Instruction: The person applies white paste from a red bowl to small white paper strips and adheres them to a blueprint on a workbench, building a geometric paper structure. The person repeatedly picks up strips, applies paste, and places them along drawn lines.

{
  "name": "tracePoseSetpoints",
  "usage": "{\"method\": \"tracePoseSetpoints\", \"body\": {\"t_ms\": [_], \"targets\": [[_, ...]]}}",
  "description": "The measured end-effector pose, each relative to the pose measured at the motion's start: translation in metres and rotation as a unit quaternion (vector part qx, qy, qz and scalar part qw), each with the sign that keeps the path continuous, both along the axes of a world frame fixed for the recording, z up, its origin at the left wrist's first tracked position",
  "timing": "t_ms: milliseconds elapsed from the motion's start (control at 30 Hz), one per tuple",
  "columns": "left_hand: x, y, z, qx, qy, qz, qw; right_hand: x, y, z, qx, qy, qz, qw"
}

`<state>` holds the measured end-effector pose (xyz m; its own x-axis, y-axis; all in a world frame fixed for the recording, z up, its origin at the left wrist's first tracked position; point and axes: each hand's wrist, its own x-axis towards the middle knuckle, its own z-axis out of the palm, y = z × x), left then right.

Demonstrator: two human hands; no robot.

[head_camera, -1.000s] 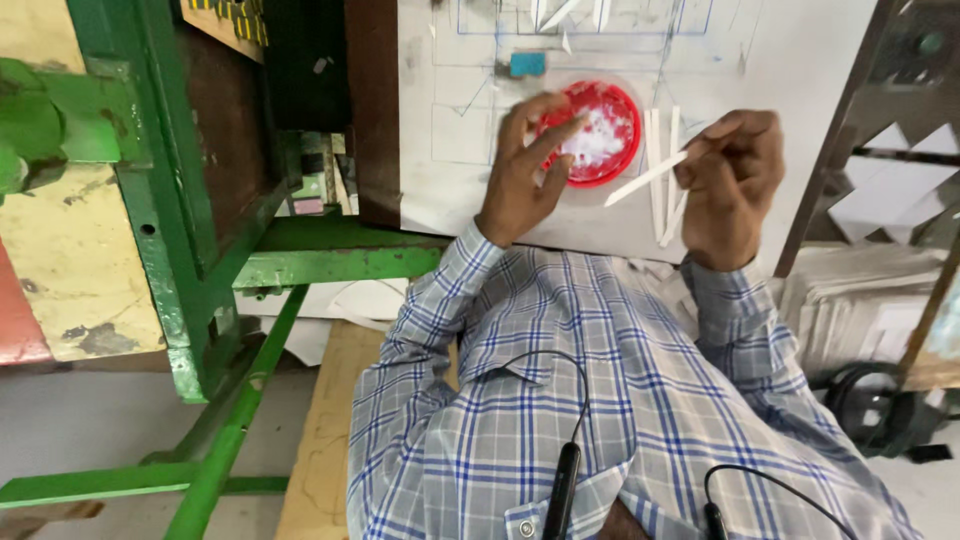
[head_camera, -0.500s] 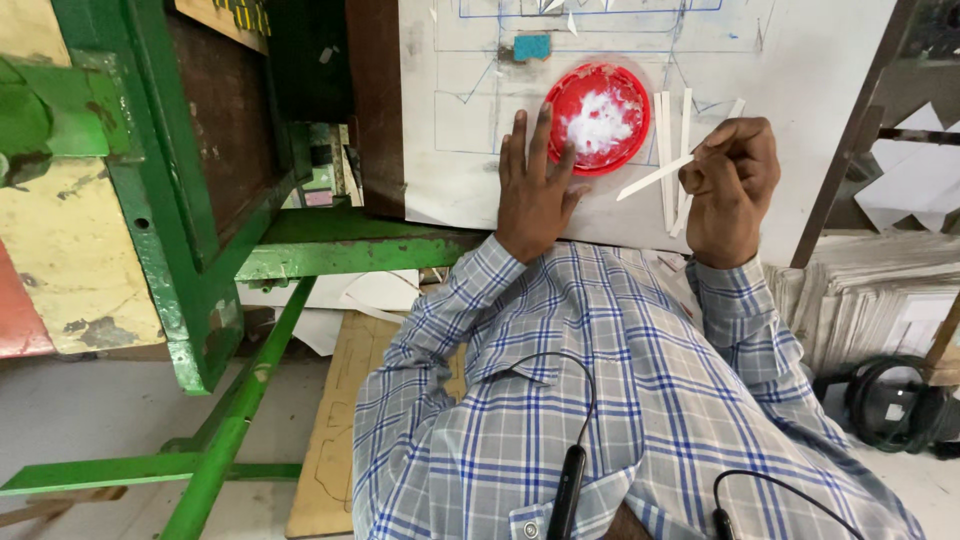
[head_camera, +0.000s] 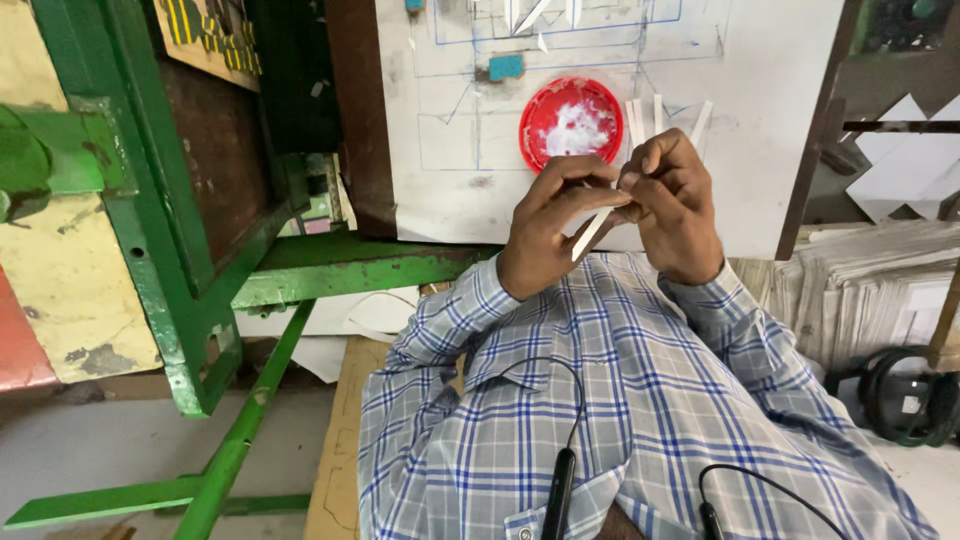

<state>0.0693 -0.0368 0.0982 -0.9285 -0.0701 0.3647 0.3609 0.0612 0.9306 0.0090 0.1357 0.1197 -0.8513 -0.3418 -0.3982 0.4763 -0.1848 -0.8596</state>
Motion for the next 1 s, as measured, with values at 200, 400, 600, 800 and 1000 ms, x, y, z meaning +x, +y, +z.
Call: {"method": "tracePoseSetpoints", "body": {"t_ms": [200, 400, 600, 800, 1000], "targets": [[-0.003, -0.001, 0.009, -0.115, 0.035, 0.029, 0.992, 0.002, 0.004, 0.006, -0.068, -0.009, -0.014, 0.998], [0.007, -0.011, 0.022, -0.185, 0.072, -0.006, 0.980, -0.004, 0.014, 0.000, -0.064, 0.010, -0.070, 0.995], [0.008, -0.009, 0.037, -0.204, 0.106, 0.027, 0.973, -0.010, 0.016, -0.010, 0.010, 0.084, -0.067, 0.994], [0.004, -0.007, 0.044, -0.146, 0.054, 0.070, 0.985, -0.007, 0.013, -0.007, 0.034, 0.142, -0.083, 0.986], [-0.004, 0.000, 0.031, 0.022, 0.008, 0.106, 0.994, -0.005, 0.004, -0.003, -0.214, 0.109, -0.128, 0.962]]}}
